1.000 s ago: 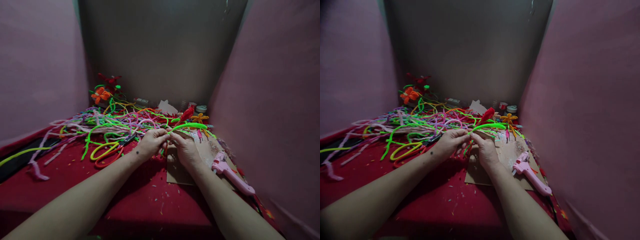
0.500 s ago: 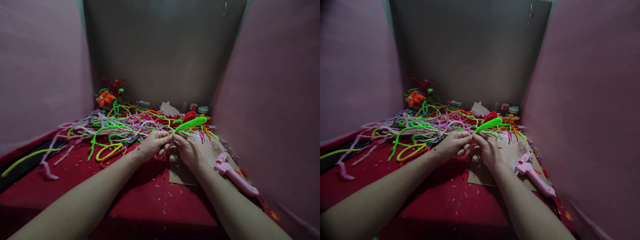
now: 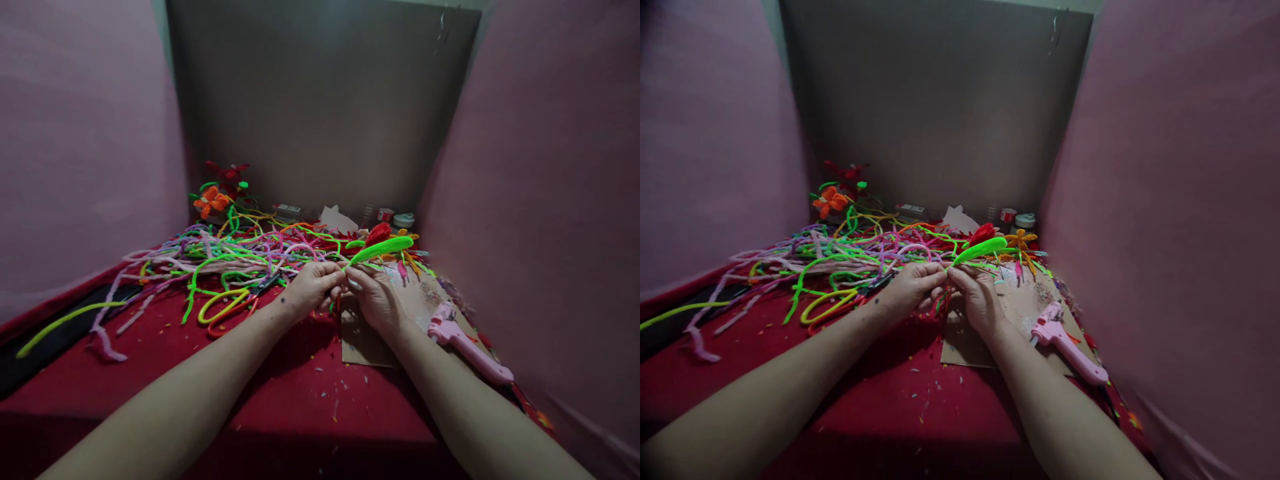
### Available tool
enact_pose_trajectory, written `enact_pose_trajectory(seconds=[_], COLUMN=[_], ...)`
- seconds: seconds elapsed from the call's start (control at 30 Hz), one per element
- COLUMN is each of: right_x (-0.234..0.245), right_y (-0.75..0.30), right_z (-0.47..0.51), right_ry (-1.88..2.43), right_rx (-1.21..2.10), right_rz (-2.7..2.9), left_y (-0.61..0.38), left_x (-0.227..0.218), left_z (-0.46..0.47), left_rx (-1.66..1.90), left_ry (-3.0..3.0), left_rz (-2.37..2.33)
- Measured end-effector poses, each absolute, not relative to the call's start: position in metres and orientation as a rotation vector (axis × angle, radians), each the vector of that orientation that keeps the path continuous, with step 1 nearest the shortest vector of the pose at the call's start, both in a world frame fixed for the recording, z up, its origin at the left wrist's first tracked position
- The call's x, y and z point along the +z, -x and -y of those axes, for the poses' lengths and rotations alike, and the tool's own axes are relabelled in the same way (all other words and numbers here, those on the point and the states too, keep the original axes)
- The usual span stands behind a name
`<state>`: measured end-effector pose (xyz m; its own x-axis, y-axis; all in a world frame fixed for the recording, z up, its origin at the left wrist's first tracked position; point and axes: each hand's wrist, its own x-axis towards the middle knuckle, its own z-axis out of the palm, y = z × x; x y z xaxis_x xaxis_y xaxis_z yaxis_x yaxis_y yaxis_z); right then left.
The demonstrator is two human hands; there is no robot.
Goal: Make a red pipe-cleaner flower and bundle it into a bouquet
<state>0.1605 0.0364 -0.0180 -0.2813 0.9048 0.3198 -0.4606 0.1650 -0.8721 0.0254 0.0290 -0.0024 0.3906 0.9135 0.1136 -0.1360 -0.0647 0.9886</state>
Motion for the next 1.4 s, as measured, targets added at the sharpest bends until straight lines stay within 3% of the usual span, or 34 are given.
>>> enact_pose_trajectory(seconds=[0.3, 0.63, 1.0, 1.4], right_x=[-0.02, -0.025, -0.02, -0.02], right_y=[-0.159, -0.159, -0.161, -0.158], right_z=[-0.04, -0.04, -0.035, -0.033], right_ry=[0.559, 0.611, 0.563, 0.641], right_rx=[1.415, 1.346, 1.367, 1.32], right_rz=[1.141, 1.177, 1.128, 1.196], left_y=[-0.026, -0.032, -0.034, -0.032], left_x=[0.001, -0.009, -0.002, -0.005], left_z=[-0.025, -0.023, -0.026, -0.029], left_rx=[0.891, 1.35, 1.146, 1.211], left_ry=[-1.204, -1.924, -1.661, -1.738], left_rz=[-0.582, -1.111, -0.854, -0.793])
